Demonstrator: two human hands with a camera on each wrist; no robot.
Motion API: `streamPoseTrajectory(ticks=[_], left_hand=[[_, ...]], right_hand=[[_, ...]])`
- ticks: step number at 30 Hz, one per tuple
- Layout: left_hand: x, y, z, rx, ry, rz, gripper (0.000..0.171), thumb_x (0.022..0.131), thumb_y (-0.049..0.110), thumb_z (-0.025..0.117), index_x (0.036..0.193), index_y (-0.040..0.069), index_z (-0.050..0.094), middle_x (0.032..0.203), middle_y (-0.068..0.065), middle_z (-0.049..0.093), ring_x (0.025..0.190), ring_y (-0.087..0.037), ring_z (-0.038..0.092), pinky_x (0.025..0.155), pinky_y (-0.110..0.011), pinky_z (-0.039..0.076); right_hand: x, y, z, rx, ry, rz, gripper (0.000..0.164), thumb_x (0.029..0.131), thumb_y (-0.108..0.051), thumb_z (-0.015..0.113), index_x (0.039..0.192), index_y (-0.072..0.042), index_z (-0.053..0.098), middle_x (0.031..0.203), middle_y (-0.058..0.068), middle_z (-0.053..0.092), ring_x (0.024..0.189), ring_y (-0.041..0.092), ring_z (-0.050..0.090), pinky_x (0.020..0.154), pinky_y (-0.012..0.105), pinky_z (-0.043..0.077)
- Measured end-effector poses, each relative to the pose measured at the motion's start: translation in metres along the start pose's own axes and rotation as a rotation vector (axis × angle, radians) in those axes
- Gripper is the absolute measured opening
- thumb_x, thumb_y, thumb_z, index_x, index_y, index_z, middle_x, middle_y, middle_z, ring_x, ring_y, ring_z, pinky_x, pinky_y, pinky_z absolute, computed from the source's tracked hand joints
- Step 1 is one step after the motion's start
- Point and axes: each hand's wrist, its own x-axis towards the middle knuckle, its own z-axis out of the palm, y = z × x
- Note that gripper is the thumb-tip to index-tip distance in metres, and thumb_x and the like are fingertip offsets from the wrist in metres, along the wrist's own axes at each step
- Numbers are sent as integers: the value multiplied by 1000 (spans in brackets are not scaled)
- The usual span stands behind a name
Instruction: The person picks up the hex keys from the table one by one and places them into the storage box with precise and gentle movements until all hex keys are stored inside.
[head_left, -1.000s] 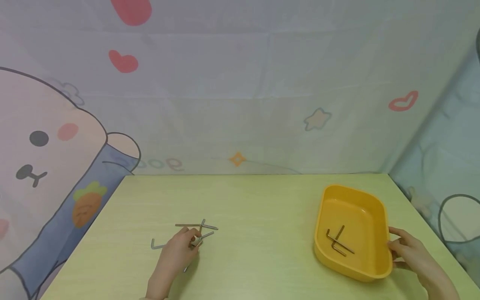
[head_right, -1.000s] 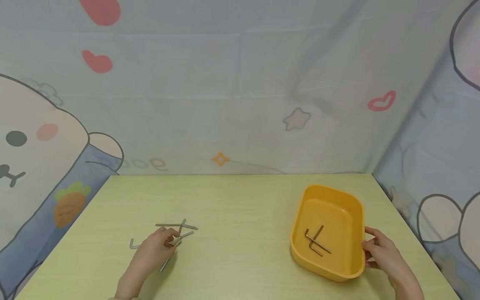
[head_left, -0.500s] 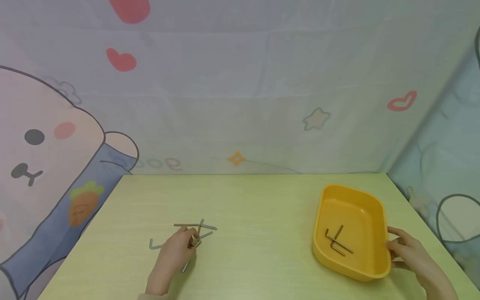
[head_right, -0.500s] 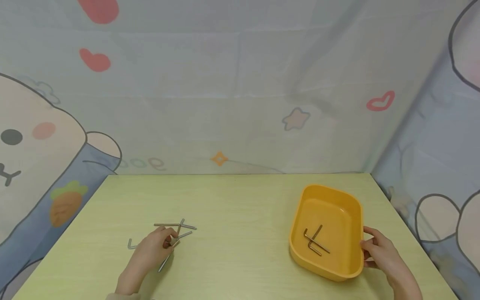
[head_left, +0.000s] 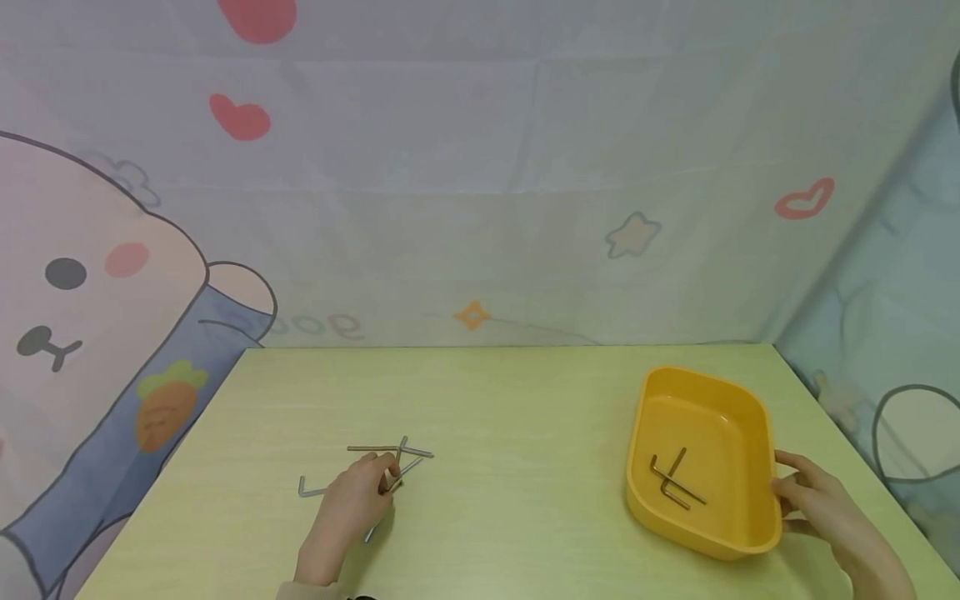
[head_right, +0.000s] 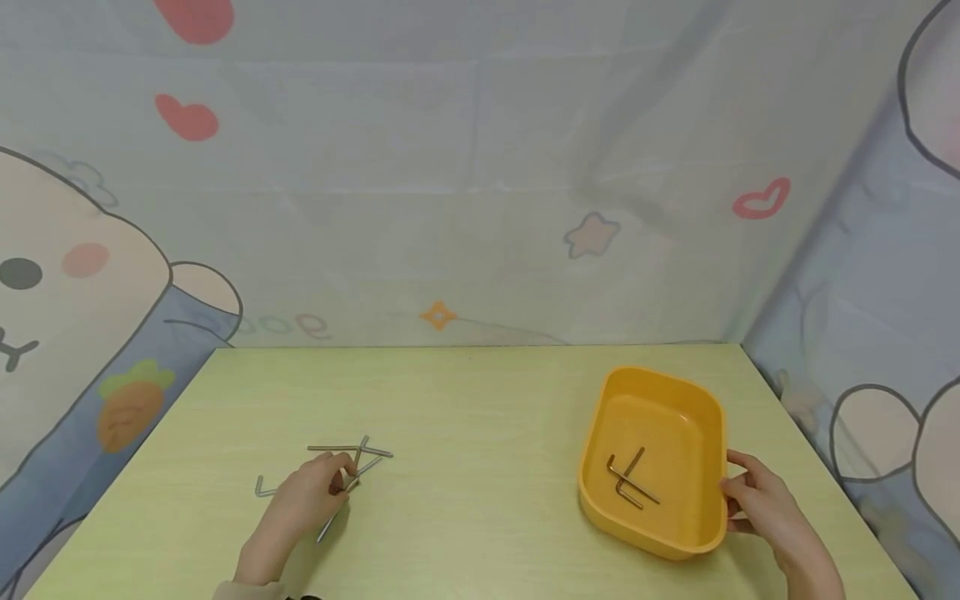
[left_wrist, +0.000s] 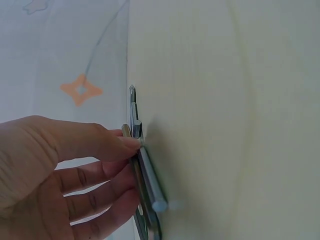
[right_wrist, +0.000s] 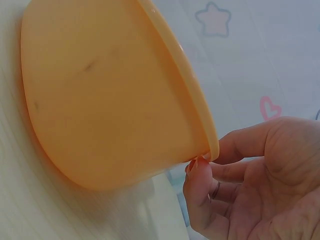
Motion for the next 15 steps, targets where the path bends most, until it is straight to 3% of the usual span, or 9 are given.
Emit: streamPoseTrajectory(ticks=[15], left_hand=[[0,2,0,45,18,23,20,76,-5,67,86,12,64,70,3,51,57,-11,44,51,-25,34]], right_hand=[[-4,-3,2,0,10,-23,59,103,-18,35,145,14,11,87,-1,53,73,6,58,69,27,56]])
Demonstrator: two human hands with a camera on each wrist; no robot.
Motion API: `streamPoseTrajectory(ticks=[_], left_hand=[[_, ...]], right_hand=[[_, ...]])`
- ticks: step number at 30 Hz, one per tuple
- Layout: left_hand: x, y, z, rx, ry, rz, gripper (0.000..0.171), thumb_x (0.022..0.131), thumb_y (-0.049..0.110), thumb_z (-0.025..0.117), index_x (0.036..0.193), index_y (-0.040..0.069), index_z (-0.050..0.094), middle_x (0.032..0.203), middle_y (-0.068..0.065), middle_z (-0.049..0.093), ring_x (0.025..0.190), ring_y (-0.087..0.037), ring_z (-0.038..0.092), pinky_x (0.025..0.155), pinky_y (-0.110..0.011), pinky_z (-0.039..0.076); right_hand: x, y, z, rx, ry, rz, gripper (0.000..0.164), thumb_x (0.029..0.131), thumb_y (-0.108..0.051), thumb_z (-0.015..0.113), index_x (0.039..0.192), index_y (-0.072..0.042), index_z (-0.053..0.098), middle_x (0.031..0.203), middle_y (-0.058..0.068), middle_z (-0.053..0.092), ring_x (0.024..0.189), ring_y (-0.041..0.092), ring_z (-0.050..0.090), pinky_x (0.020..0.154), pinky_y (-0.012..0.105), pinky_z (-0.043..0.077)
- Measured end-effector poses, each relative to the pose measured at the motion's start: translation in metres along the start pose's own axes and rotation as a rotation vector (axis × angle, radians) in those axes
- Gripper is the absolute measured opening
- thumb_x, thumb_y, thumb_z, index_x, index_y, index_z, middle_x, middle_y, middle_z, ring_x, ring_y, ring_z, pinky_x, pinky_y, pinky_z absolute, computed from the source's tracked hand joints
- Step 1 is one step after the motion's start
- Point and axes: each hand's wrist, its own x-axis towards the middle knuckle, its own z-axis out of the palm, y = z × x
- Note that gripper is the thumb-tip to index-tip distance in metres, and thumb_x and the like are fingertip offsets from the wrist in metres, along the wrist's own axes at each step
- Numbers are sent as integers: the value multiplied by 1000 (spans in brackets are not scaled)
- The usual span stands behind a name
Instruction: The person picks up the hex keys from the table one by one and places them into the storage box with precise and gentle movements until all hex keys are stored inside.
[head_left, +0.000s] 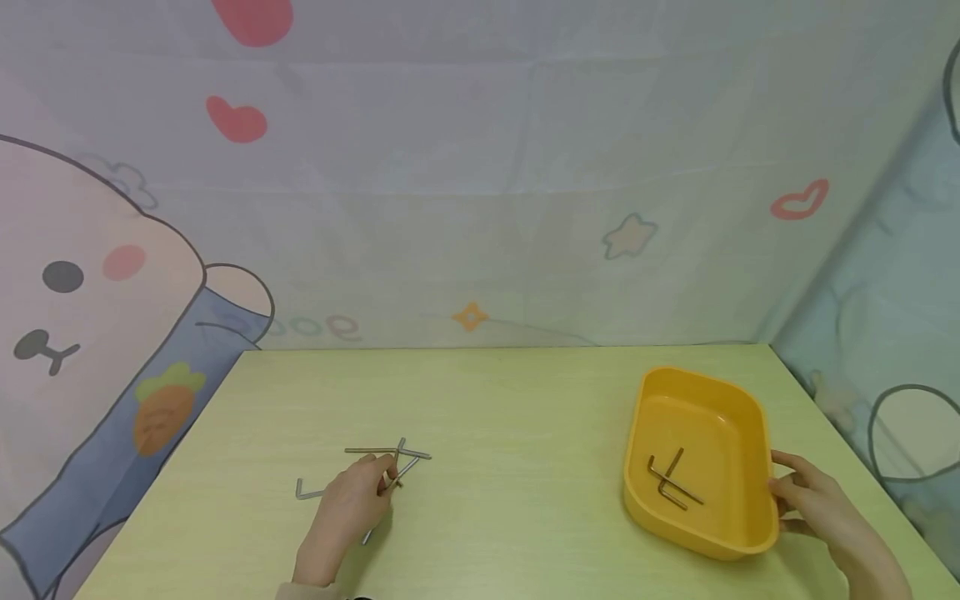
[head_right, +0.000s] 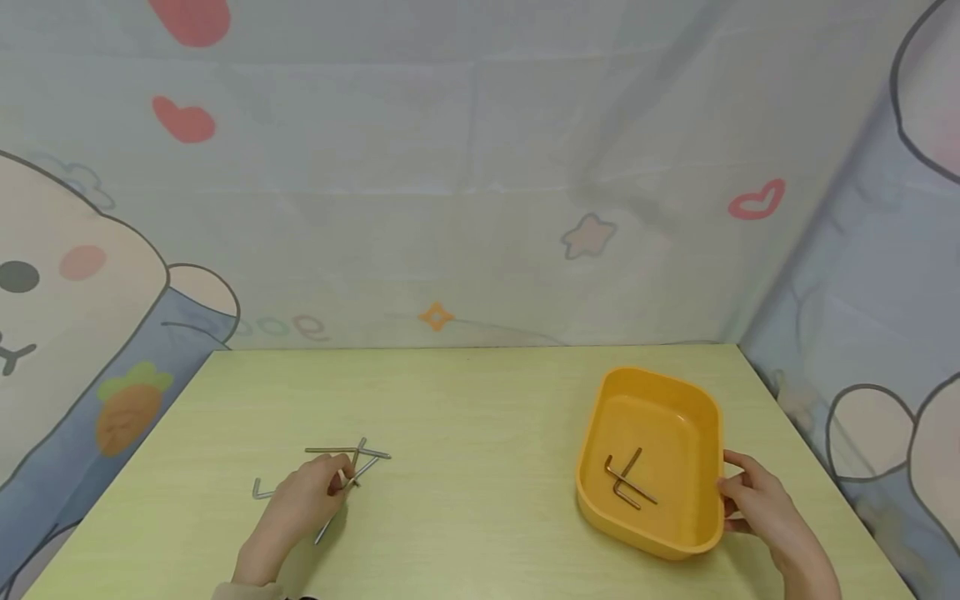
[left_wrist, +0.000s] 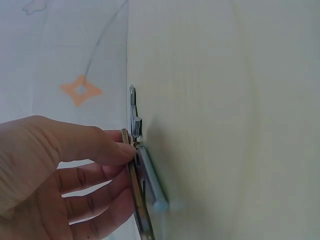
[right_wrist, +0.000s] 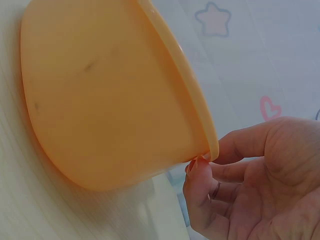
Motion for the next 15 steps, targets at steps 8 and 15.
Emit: streamPoseTrajectory(ticks=[8,15], left_hand=[[0,-1,-2,22,3,-5,24,73,-7,64,88,12,63,73,1,52,60,-12,44,53,-26,34],[-1,1,-5,48,18,-2,25,71,-8,65,87,12,63,72,1,51,61,-12,45,53,-26,34]], right_hand=[[1,0,0,4,-3,8,59,102,-18,36,145,14,10,87,-1,53,73,6,58,69,27,56],[2,3,-1,8,-4,10,59,102,-18,36,145,13,11,87,-1,53,74,7,58,69,28,56]])
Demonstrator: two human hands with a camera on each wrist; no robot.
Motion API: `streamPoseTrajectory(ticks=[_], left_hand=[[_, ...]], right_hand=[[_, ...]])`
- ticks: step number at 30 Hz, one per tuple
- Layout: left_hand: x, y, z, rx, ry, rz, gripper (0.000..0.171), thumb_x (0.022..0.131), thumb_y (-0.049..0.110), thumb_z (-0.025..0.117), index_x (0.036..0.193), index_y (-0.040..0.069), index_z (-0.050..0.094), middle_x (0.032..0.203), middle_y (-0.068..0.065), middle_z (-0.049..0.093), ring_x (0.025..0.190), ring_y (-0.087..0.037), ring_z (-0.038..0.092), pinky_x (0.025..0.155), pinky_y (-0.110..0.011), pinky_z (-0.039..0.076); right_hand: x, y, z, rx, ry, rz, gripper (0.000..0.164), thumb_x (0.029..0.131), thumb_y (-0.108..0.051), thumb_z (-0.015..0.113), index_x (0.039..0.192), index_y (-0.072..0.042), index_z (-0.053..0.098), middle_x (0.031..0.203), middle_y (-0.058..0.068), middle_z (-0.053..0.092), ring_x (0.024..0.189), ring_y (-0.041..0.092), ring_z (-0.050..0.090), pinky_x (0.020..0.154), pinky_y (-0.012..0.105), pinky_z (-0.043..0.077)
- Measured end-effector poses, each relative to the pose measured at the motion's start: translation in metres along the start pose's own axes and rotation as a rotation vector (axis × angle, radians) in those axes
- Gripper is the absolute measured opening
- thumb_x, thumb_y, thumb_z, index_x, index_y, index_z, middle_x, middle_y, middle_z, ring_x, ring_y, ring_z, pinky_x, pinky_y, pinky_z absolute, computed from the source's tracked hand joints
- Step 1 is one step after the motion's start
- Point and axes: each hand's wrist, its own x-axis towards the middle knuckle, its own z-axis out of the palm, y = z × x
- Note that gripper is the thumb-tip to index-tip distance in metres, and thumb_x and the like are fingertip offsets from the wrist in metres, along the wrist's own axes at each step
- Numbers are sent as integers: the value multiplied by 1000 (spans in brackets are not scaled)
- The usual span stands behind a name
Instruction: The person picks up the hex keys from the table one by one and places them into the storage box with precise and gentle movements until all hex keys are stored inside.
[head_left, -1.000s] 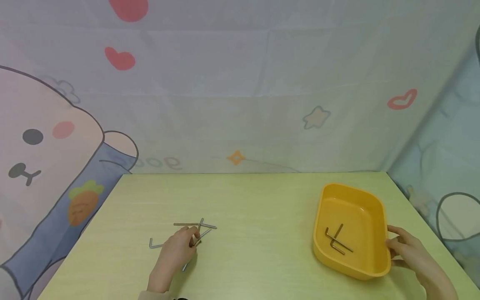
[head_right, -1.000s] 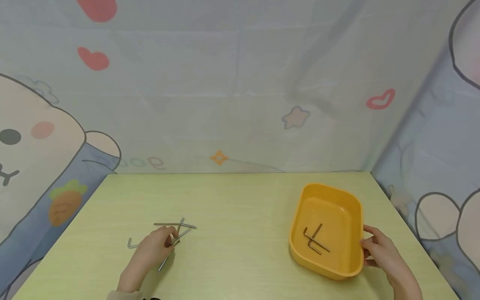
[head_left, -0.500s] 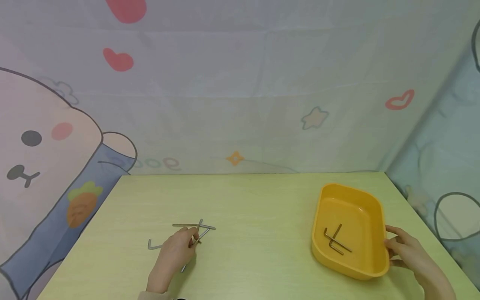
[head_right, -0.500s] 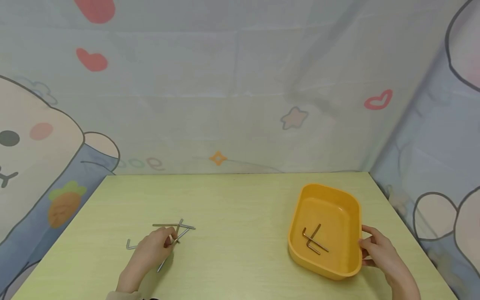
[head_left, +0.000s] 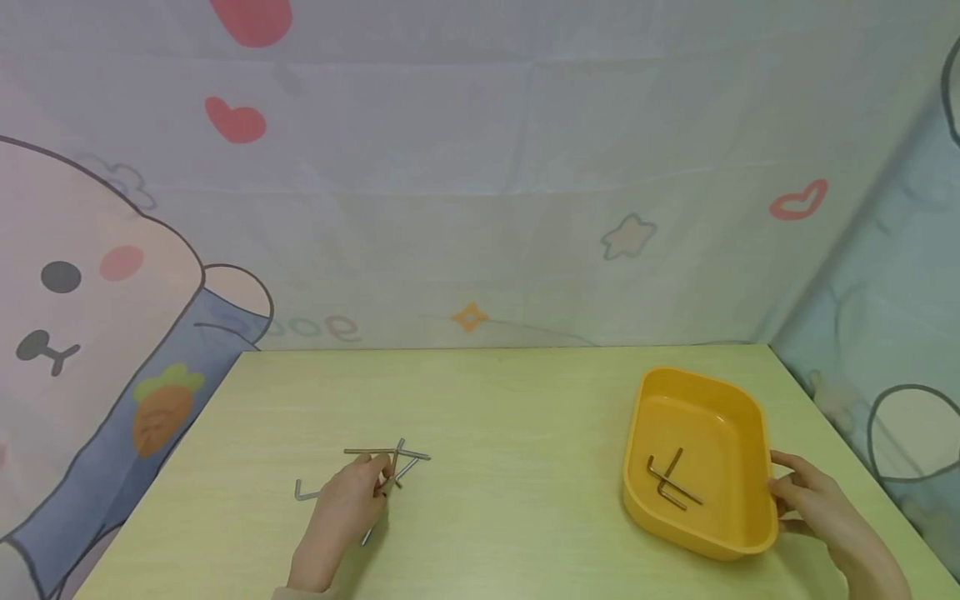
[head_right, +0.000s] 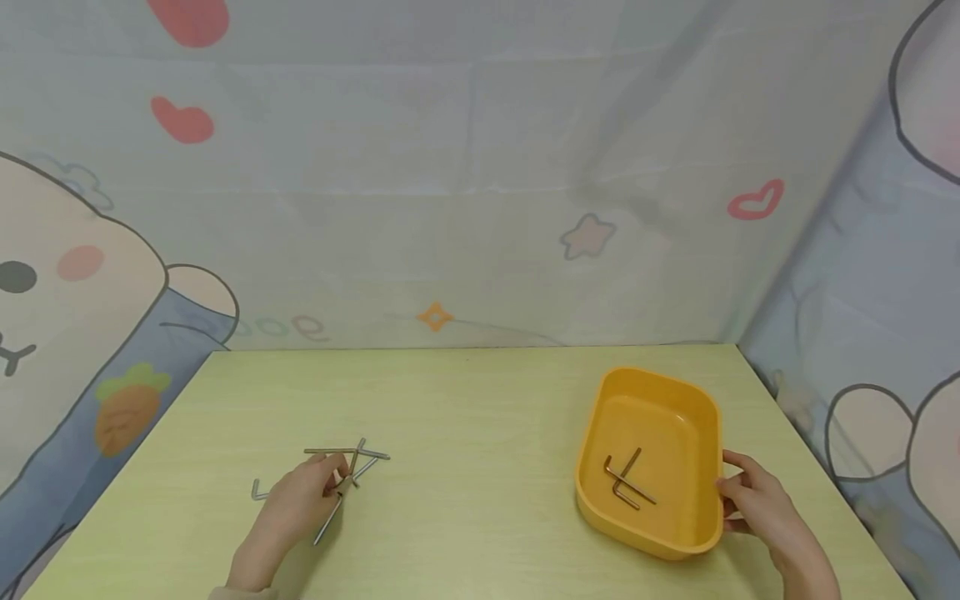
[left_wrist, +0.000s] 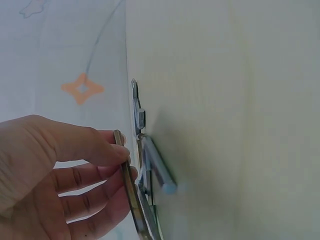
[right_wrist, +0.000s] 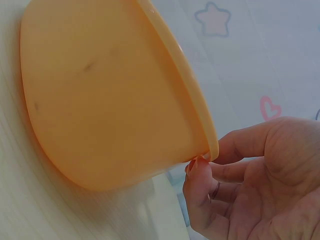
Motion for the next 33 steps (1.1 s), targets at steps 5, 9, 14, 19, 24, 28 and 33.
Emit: streamPoseTrajectory(ticks=[5,9,14,19,24,28,33], left_hand=[[-1,2,-2,18,24,8,25,72,-8,67,87,11,62,76,0,55,63,-12,47,52,-27,37],[-2,4,-5,33,51,29,25,73,-8,67,87,12,62,78,-1,56,64,-12,46,52,-26,36],[-4,7,-9,36,75,52,26,74,-9,65,90,11,63,77,-1,55,63,-12,43,49,-24,34],[-4,14,-13,34,91,65,27,74,-9,63,91,12,62,76,-2,55,63,-13,44,48,-24,34],[-4,20,-13,47,111,75,26,75,-8,64,92,12,62,76,-1,53,62,-12,45,47,-23,34],[-2,24,-12,64,134,98,26,76,-7,66,92,13,63,77,0,53,63,-11,44,47,-21,34],[-2,28,-12,75,163,124,27,73,-7,68,91,12,62,76,1,52,64,-11,42,49,-22,34]], right_hand=[[1,2,-1,-2,-3,6,60,102,-18,36,146,13,10,88,0,53,74,8,59,70,28,56],[1,2,-1,0,-1,11,60,102,-19,36,146,12,10,89,0,53,75,8,59,70,28,56],[1,2,-2,-6,-8,17,60,102,-19,35,146,13,9,89,1,54,75,9,60,71,28,56],[0,2,-2,-11,-11,17,60,102,-19,35,145,14,10,89,0,55,75,9,60,71,28,56],[0,3,-3,-10,-13,28,60,102,-19,35,145,13,10,89,0,55,76,10,60,71,28,56],[-1,1,-2,-7,-11,22,59,102,-19,35,145,13,10,89,0,55,76,10,60,72,28,56],[-1,-2,0,-12,2,9,58,102,-17,35,145,14,11,88,-1,54,74,8,59,70,27,56]])
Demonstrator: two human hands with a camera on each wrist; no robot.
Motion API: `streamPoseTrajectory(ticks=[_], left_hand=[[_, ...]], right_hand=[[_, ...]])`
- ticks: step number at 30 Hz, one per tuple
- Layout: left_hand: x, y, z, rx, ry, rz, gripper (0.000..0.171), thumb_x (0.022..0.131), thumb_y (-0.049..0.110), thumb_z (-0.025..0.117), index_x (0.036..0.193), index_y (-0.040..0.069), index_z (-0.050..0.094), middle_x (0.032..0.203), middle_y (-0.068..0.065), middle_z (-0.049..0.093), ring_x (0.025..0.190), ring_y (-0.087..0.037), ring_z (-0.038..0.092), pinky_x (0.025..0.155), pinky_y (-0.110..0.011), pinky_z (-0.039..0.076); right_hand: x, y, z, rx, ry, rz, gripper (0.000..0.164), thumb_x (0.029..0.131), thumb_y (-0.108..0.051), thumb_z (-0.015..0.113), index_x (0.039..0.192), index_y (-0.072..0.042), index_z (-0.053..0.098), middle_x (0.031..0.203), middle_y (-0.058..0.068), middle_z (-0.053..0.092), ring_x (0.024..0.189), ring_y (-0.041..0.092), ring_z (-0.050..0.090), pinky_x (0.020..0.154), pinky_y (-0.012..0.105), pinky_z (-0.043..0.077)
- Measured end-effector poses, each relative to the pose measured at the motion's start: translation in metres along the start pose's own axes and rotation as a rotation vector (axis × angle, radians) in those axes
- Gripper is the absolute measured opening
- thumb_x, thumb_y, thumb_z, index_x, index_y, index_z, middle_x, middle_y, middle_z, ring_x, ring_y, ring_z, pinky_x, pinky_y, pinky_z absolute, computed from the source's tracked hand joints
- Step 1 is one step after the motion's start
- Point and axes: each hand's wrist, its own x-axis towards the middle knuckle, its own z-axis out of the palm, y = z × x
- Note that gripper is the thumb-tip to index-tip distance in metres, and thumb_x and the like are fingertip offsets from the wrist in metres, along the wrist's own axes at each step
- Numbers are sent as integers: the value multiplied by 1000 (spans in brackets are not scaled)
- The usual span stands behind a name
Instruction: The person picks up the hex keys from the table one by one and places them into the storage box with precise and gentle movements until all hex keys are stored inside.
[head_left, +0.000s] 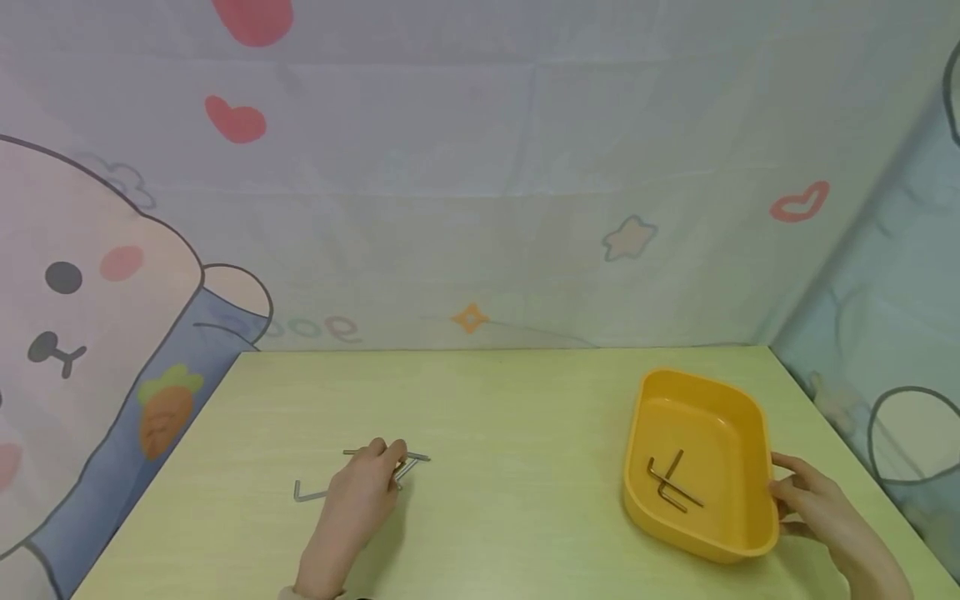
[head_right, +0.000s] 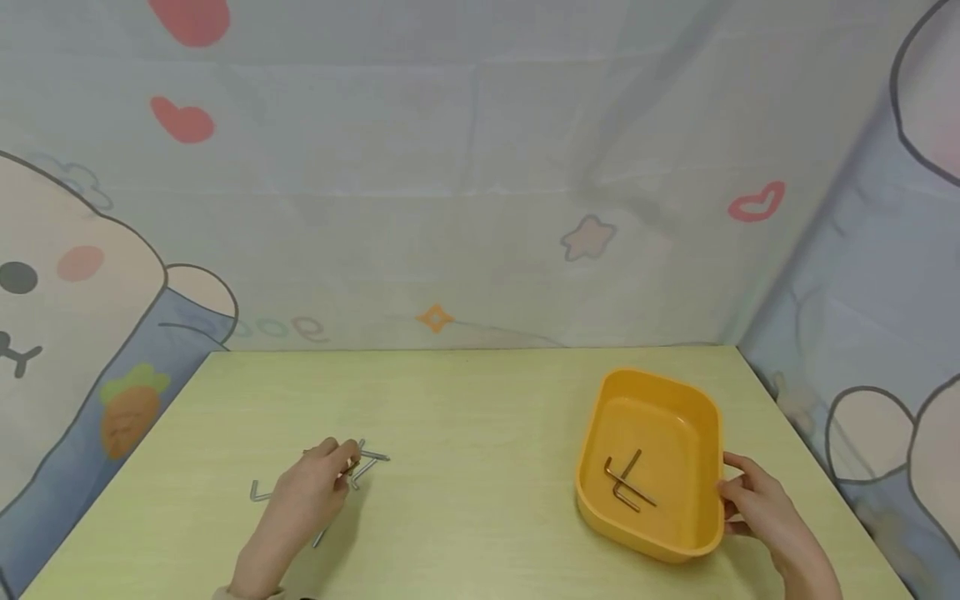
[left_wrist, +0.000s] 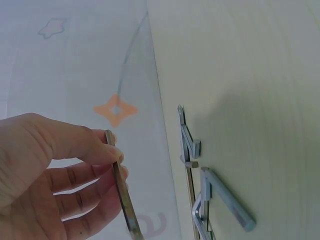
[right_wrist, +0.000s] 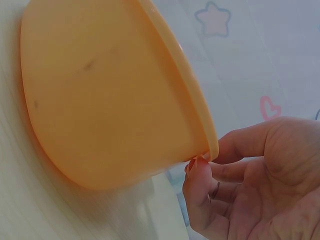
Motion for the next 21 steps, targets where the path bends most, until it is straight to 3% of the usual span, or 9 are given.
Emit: streamPoseTrajectory(ticks=[6,21], left_hand=[[1,4,3,15,30,41,29,71,-9,67,89,12,60,75,2,51,64,-12,43,48,-21,34],[8,24,11,36,218,222,34,65,-14,68,87,10,60,71,3,49,61,-10,41,45,-13,24]], right_hand=[[1,1,2,6,2,1,59,102,-17,35,145,14,11,88,-1,54,73,8,58,69,27,56],[2,6,0,16,11,-15,59,101,-16,36,146,13,12,87,-1,54,73,8,59,69,29,56]])
